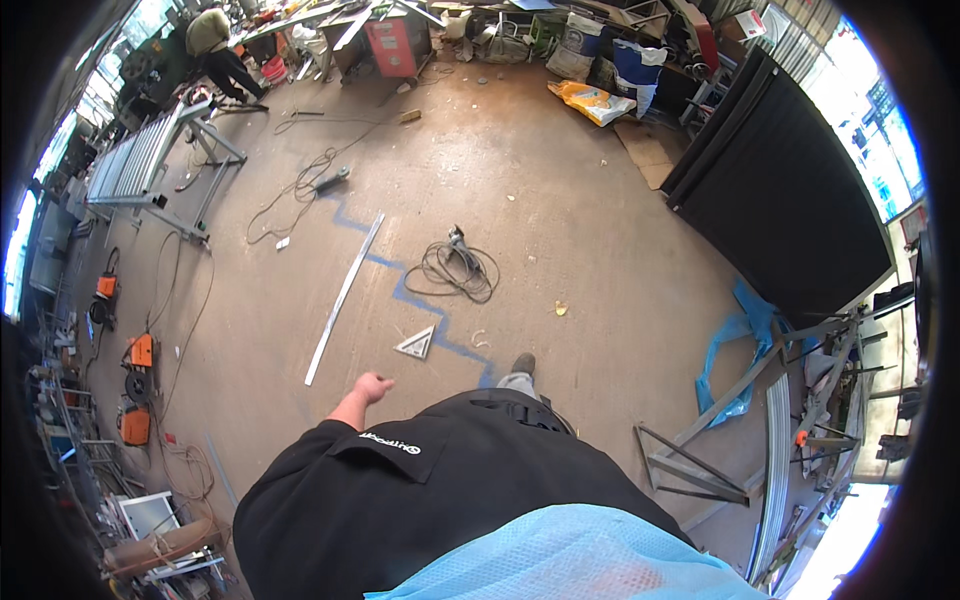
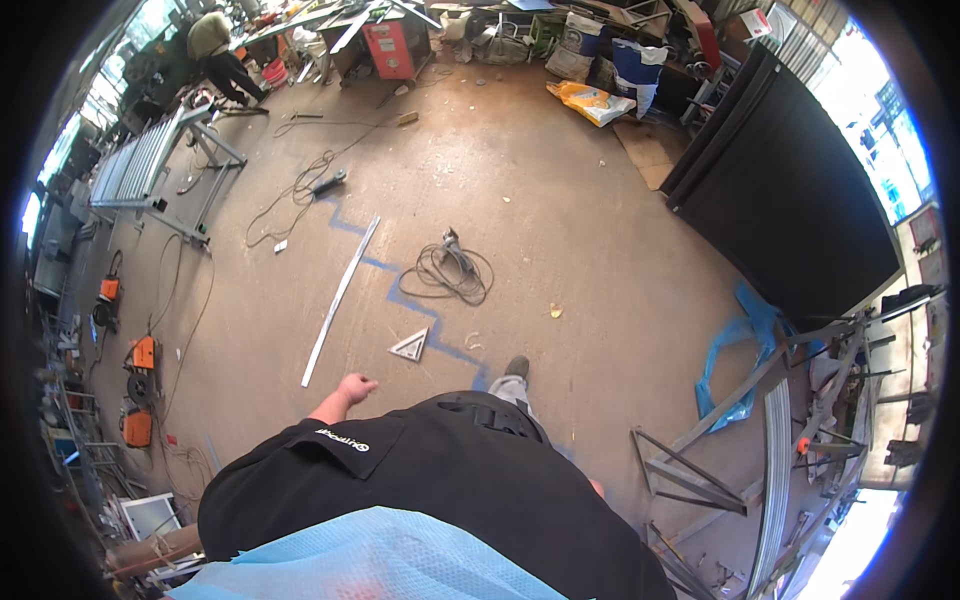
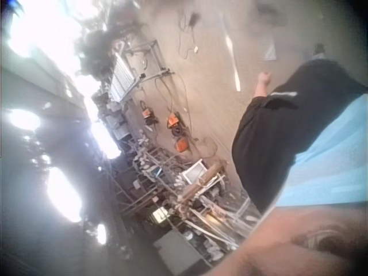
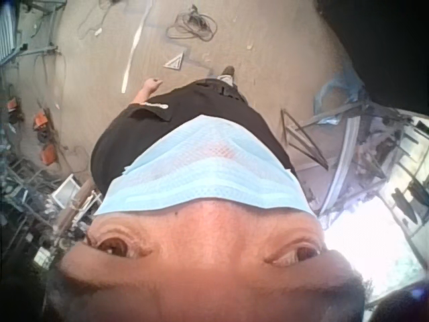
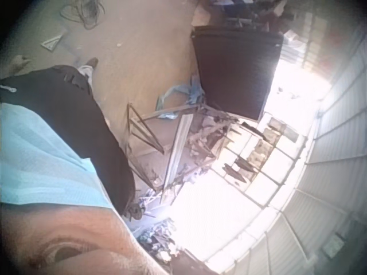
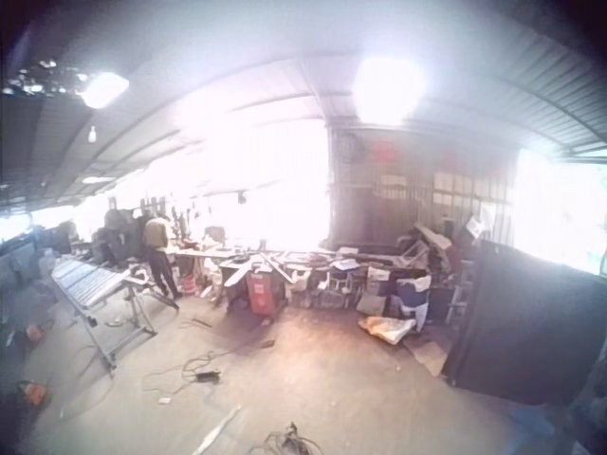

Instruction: The person uses a speed square and a marker to draw measurement lines on a long metal bar. They then walk to a workbench, place the bar down, and return to pick up an angle grinder and a power strip.

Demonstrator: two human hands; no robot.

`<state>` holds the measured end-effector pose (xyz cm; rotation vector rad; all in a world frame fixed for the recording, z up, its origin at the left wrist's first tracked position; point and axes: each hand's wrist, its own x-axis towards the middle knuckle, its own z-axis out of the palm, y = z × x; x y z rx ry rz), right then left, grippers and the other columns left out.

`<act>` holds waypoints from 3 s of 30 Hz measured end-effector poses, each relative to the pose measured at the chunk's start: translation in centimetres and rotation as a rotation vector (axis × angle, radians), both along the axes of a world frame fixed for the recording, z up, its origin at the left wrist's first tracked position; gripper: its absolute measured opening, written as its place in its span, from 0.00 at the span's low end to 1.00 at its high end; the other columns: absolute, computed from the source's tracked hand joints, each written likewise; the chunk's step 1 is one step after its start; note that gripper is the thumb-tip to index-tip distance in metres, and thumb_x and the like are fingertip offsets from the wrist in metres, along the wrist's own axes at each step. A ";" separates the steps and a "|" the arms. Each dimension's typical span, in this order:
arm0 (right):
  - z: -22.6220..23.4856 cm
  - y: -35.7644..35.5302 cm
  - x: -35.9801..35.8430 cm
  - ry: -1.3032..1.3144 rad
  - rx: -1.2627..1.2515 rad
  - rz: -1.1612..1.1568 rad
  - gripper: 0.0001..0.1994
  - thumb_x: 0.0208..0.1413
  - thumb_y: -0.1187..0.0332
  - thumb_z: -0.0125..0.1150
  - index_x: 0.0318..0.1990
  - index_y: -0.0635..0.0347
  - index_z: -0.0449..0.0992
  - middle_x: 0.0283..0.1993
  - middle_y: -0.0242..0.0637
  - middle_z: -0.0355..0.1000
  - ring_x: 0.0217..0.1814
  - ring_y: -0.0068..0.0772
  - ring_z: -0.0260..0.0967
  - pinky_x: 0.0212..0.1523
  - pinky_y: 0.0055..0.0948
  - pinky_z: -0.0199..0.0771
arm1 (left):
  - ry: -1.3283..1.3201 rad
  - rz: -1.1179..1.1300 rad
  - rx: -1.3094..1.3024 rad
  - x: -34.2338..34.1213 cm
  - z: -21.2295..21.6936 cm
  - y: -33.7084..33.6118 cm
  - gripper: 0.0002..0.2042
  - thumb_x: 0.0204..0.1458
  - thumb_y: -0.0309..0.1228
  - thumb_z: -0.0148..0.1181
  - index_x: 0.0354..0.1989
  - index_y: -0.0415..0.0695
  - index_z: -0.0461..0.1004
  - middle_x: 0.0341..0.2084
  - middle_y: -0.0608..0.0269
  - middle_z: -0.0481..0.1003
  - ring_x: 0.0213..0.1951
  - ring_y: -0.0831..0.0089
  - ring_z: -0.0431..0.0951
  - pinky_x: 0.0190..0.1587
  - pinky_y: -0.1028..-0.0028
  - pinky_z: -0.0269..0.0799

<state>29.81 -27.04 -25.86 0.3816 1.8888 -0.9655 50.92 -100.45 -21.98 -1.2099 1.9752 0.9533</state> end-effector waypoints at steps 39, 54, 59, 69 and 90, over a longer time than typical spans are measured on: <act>-1.5 -19.6 -81.2 -0.051 0.028 0.365 0.10 0.76 0.61 0.62 0.42 0.56 0.80 0.35 0.33 0.78 0.29 0.32 0.73 0.32 0.38 0.75 | 0.379 0.377 -0.031 -58.7 1.1 -7.1 0.28 0.60 0.54 0.70 0.52 0.40 0.88 0.49 0.45 0.88 0.53 0.52 0.88 0.57 0.58 0.83; 8.3 -64.2 -107.8 0.030 0.112 0.651 0.13 0.76 0.57 0.62 0.47 0.57 0.81 0.33 0.30 0.78 0.26 0.24 0.72 0.25 0.27 0.72 | -0.135 1.107 0.125 -49.3 -1.7 19.6 0.29 0.63 0.57 0.67 0.47 0.37 0.90 0.49 0.41 0.88 0.54 0.47 0.88 0.61 0.53 0.80; 8.8 -72.7 -98.0 0.059 0.163 1.071 0.17 0.73 0.54 0.66 0.53 0.59 0.84 0.41 0.35 0.84 0.35 0.28 0.80 0.36 0.35 0.82 | 0.002 1.137 0.251 -53.3 -5.0 20.9 0.30 0.62 0.58 0.68 0.54 0.40 0.89 0.54 0.45 0.87 0.58 0.49 0.87 0.64 0.55 0.79; 11.3 -91.7 -83.7 0.179 0.128 1.858 0.22 0.69 0.52 0.68 0.55 0.64 0.88 0.45 0.38 0.87 0.41 0.31 0.83 0.43 0.35 0.84 | 0.252 1.818 -0.087 -52.5 -9.1 16.1 0.22 0.61 0.48 0.74 0.47 0.39 0.88 0.40 0.54 0.89 0.41 0.61 0.89 0.48 0.60 0.83; -3.8 -108.7 -73.7 0.362 0.363 3.178 0.39 0.65 0.36 0.66 0.74 0.54 0.75 0.78 0.47 0.70 0.81 0.55 0.66 0.79 0.55 0.68 | 0.313 2.037 0.183 -79.0 -8.1 1.3 0.26 0.62 0.49 0.73 0.59 0.40 0.84 0.50 0.48 0.89 0.54 0.56 0.89 0.57 0.60 0.83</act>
